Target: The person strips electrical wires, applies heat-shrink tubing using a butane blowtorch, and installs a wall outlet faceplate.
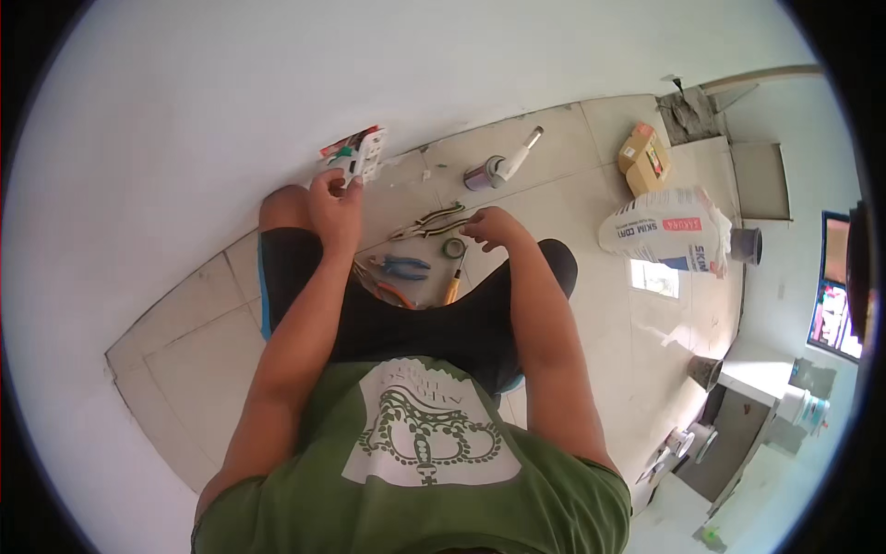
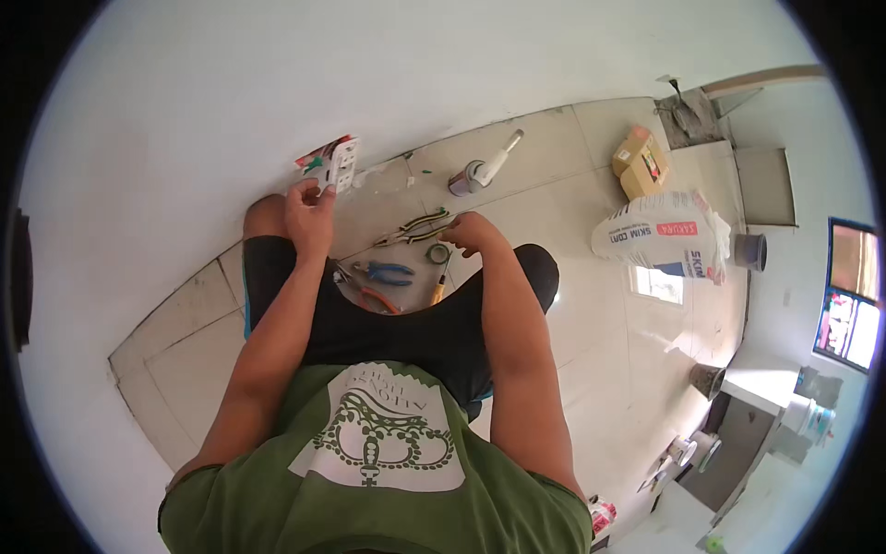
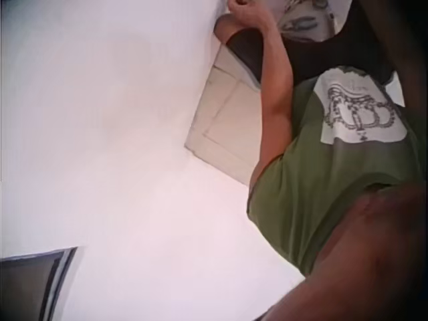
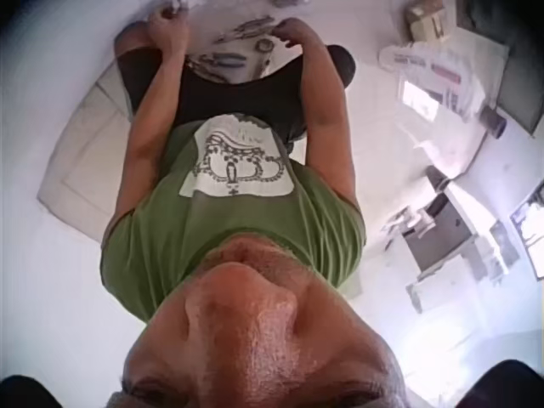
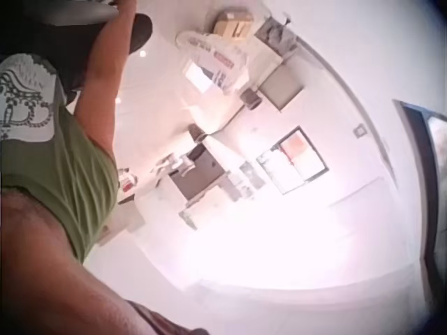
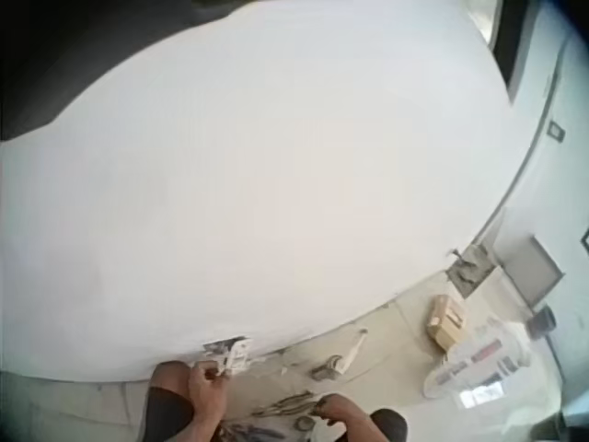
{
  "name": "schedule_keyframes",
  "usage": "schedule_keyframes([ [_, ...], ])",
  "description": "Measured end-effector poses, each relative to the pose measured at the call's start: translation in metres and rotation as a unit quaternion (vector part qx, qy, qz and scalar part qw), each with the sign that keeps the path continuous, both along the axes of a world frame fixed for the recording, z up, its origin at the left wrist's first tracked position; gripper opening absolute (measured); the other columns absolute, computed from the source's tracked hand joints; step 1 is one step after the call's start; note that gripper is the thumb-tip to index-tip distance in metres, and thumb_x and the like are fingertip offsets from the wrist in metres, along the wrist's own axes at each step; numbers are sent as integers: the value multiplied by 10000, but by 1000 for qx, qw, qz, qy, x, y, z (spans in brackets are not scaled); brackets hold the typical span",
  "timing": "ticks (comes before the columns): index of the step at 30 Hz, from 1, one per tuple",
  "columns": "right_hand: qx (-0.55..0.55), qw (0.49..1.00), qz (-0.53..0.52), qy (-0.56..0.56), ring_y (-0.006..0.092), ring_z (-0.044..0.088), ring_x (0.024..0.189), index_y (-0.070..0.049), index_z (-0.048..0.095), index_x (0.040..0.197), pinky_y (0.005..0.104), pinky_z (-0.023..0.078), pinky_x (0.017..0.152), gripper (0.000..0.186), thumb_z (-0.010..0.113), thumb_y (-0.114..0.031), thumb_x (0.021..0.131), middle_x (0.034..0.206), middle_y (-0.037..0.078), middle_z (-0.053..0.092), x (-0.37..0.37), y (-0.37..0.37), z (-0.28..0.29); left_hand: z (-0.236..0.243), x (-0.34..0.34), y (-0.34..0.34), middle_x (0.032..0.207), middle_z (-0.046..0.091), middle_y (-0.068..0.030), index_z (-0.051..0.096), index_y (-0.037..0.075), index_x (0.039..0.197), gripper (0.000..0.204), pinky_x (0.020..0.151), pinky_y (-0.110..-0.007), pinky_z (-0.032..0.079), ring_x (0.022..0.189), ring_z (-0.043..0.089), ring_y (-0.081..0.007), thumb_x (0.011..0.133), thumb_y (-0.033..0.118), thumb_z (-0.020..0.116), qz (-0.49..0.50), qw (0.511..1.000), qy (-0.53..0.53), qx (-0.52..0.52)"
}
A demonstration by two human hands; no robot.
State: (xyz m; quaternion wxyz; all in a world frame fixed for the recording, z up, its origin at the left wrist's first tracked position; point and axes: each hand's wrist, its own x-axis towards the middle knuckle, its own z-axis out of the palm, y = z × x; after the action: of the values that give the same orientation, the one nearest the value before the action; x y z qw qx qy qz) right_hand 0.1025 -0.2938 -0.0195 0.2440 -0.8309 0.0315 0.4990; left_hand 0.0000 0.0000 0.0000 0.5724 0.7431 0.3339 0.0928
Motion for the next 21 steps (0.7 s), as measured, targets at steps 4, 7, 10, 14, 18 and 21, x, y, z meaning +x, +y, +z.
schedule_keyframes([
  [4,74,997,30,-16,238,695,938,57,640,1205,355,612,697,529,785,-291,834,1070,183,695,-2,20,13,-8,12,9,1103,706,-177,614,43,1168,418,879,-435,528,1008,685,-338,827,230,765,20,984,-50,168],
  [7,90,994,25,-56,224,679,803,53,637,1212,344,582,651,553,792,-307,822,1019,176,707,-6,29,10,-2,18,18,1049,702,-149,616,77,1193,402,853,-438,534,968,665,-342,849,247,737,-60,980,-24,187],
  [10,84,993,19,-81,208,662,667,43,641,1214,340,554,608,576,804,-330,805,979,169,723,-9,29,8,8,13,19,1066,701,-132,614,108,1212,383,827,-466,537,966,670,-345,868,247,707,-132,929,33,343],
  [14,74,994,-1,-81,208,668,706,32,637,1232,341,554,608,587,812,-324,799,1015,171,724,-12,26,7,25,13,15,1095,691,-146,633,104,1169,327,813,-483,530,939,671,-377,872,220,708,-125,920,8,372],
  [18,68,996,23,-50,221,682,875,39,606,1262,336,584,663,573,800,-280,827,1049,167,698,-10,32,14,18,19,13,1108,689,-151,604,94,1150,311,775,-475,536,955,674,-374,873,191,707,-156,947,96,265],
  [21,66,995,27,-65,220,680,869,41,610,1252,342,584,658,566,799,-282,828,1032,164,698,-10,31,12,-8,28,15,1097,688,-161,578,76,1145,315,769,-469,537,961,671,-381,868,152,709,-144,975,47,165],
])
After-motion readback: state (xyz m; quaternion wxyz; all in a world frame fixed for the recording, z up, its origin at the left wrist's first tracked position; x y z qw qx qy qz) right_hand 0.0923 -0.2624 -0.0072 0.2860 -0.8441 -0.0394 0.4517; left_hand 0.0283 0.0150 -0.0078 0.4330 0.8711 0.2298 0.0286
